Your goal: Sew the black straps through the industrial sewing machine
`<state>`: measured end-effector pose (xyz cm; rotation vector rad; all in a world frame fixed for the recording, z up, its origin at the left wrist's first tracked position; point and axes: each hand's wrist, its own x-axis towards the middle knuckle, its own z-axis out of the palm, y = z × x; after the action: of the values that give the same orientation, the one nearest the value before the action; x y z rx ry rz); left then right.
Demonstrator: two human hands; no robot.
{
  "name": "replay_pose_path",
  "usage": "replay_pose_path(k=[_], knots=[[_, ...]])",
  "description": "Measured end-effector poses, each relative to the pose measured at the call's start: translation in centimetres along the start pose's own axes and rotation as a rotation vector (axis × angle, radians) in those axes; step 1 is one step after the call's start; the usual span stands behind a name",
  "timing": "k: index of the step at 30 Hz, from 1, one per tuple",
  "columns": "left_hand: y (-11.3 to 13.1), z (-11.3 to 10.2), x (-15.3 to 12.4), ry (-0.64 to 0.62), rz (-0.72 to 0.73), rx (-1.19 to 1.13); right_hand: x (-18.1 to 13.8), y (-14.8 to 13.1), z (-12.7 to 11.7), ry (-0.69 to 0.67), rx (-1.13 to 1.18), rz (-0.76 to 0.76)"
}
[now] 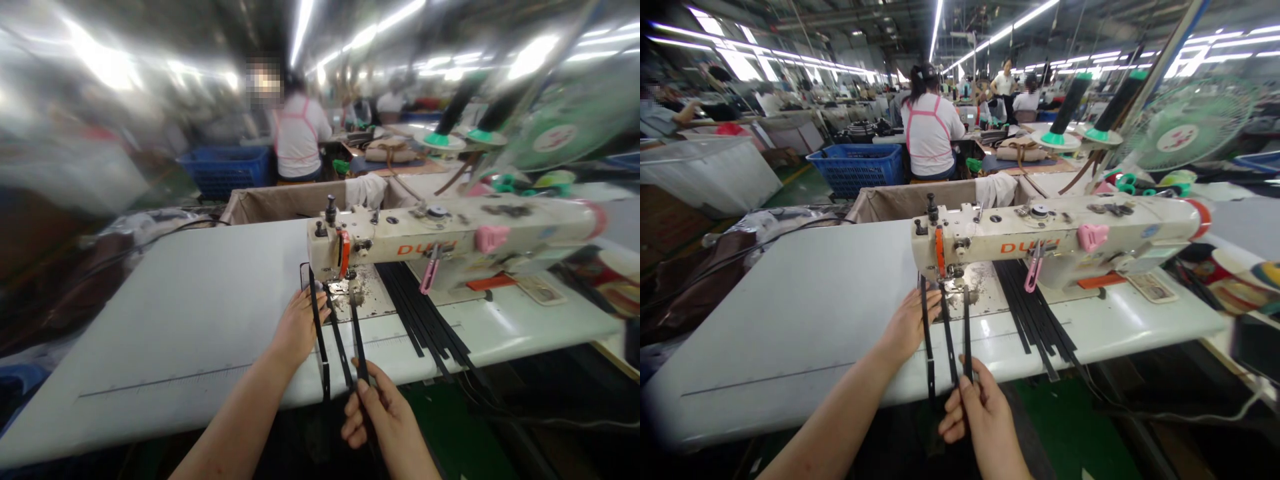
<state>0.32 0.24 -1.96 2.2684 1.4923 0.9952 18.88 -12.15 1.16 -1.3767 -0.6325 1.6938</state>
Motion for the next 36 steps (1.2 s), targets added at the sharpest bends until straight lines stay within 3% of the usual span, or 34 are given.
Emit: replay_pose_path(k=[16, 27, 36], knots=[[0.1, -0.1, 0.2, -0.031, -0.031, 0.002, -0.3, -0.5, -2.7, 0.154, -0.297, -0.208], [-0.1, 0.4, 0.2, 0.0, -0.041, 0.006, -0.1, -0.6, -2.9, 0.147, -0.404, -0.307], [0.4, 0.0, 0.4, 0.005, -0.027, 0.011, 0.1, -0.8, -2.9, 0.131, -0.443, -0.291]])
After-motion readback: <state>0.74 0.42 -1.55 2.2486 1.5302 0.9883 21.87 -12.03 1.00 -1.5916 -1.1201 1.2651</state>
